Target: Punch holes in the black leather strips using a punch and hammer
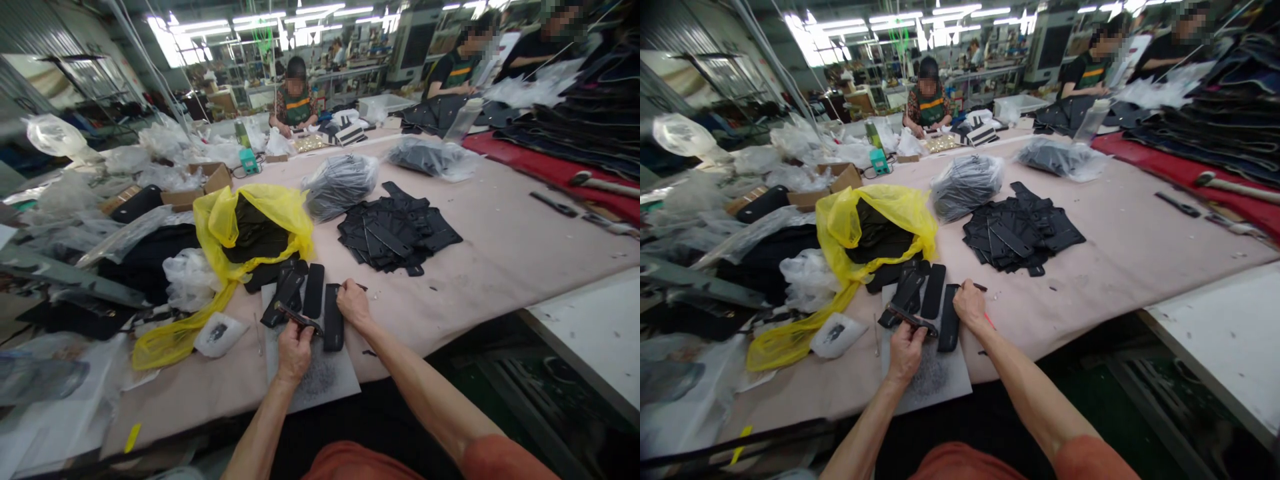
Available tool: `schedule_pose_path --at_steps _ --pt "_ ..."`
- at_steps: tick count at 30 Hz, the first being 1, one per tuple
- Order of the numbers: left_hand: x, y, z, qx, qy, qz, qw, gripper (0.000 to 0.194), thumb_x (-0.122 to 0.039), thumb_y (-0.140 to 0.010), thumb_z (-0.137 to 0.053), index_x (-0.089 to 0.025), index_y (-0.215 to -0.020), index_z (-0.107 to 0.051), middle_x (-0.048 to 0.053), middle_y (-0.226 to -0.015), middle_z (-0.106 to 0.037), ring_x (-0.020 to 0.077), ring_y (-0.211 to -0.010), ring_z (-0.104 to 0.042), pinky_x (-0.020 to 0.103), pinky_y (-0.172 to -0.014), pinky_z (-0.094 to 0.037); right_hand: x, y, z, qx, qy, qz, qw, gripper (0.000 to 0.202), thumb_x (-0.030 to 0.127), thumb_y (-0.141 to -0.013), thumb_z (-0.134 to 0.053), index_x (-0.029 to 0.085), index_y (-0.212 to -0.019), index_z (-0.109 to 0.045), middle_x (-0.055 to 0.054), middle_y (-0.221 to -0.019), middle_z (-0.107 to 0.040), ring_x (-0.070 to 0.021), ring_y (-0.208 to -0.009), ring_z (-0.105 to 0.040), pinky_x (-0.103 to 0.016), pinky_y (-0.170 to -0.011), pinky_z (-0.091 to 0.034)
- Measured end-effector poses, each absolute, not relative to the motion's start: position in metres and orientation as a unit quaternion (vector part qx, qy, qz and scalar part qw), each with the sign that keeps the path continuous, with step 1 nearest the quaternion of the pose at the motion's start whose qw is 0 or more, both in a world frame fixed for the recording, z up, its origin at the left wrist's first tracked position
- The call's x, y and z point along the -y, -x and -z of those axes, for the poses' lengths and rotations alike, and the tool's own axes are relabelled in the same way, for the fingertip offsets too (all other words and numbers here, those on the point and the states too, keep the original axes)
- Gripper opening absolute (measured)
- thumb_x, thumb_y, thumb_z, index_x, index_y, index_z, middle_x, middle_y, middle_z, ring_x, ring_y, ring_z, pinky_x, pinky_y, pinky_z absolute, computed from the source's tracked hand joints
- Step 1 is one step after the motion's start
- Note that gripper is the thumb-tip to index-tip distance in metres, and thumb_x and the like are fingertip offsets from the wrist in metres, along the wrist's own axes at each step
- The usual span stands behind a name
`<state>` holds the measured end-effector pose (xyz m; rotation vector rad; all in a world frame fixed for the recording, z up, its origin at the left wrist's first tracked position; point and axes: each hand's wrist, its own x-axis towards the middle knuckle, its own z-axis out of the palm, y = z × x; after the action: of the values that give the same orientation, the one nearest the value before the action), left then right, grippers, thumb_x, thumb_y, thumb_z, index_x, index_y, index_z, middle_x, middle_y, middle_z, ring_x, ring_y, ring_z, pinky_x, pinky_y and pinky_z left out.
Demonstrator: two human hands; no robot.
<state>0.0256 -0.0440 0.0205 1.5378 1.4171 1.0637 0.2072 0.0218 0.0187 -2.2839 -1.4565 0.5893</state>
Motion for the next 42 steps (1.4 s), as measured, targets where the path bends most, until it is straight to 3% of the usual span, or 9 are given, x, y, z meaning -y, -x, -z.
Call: schedule_pose_path --at_steps 6,14,22,33,37,42 --pt "0.039 -0.023 -0.016 -0.573 -0.603 -0.428 0.354 0.020 -0.029 -0.084 -0.057 -0.017 -0.098 -0.065 0.006 -0.090 -0.072 0.0213 -0.085 -0.068 0.031 -0.077 -0.053 -0.027 -0.180 -0.024 0.603 0.748 -0.213 0.180 0.021 0.033 -0.091 -0.046 0.019 -0.091 -0.063 -0.009 -0.088 -0.070 -0.0199 -0.086 -0.065 -0.025 -0.072 -0.039" --pt "0.025 -0.031 -0.017 -0.561 -0.629 -0.421 0.336 0.017 -0.026 -0.085 -0.055 -0.018 -0.096 -0.065 0.005 -0.091 -0.072 0.0198 -0.086 -0.068 0.030 -0.079 -0.052 0.023 -0.183 -0.015 0.594 0.767 -0.162 0.180 0.025 0.030 -0.095 -0.038 0.017 -0.094 -0.060 -0.009 -0.082 -0.067 -0.0196 -0.074 -0.063 -0.028 -0.065 -0.038" --pt "0.007 -0.035 -0.014 -0.594 -0.606 -0.427 0.313 0.017 -0.026 -0.082 -0.057 -0.017 -0.094 -0.064 0.004 -0.084 -0.072 0.0189 -0.078 -0.068 0.029 -0.073 -0.052 0.045 -0.185 0.008 0.556 0.784 -0.145 0.234 0.026 0.030 -0.095 -0.038 0.018 -0.087 -0.060 -0.007 -0.081 -0.065 -0.0193 -0.077 -0.059 -0.029 -0.071 -0.039" --pt "0.011 -0.051 -0.012 -0.524 -0.646 -0.401 0.384 0.016 -0.023 -0.085 -0.053 -0.019 -0.095 -0.065 0.004 -0.093 -0.071 0.0186 -0.090 -0.067 0.031 -0.084 -0.052 0.052 -0.188 -0.001 0.588 0.698 -0.178 0.369 0.026 0.024 -0.093 -0.038 0.017 -0.106 -0.060 -0.009 -0.098 -0.062 -0.0208 -0.094 -0.055 -0.032 -0.085 -0.043" --pt "0.008 -0.055 -0.012 -0.513 -0.656 -0.397 0.386 0.017 -0.023 -0.086 -0.053 -0.020 -0.094 -0.067 0.004 -0.094 -0.071 0.0178 -0.089 -0.067 0.030 -0.084 -0.052 0.074 -0.190 -0.002 0.616 0.686 -0.170 0.348 0.027 0.024 -0.087 -0.047 0.017 -0.110 -0.060 -0.011 -0.104 -0.058 -0.0243 -0.101 -0.052 -0.037 -0.090 -0.041" --pt "0.005 -0.057 -0.010 -0.511 -0.667 -0.393 0.373 0.018 -0.024 -0.086 -0.053 -0.020 -0.093 -0.069 0.004 -0.096 -0.071 0.0183 -0.091 -0.066 0.030 -0.086 -0.052 0.086 -0.184 0.004 0.605 0.695 -0.160 0.355 0.036 0.023 -0.088 -0.045 0.016 -0.122 -0.055 -0.012 -0.115 -0.055 -0.0258 -0.108 -0.050 -0.042 -0.095 -0.038"
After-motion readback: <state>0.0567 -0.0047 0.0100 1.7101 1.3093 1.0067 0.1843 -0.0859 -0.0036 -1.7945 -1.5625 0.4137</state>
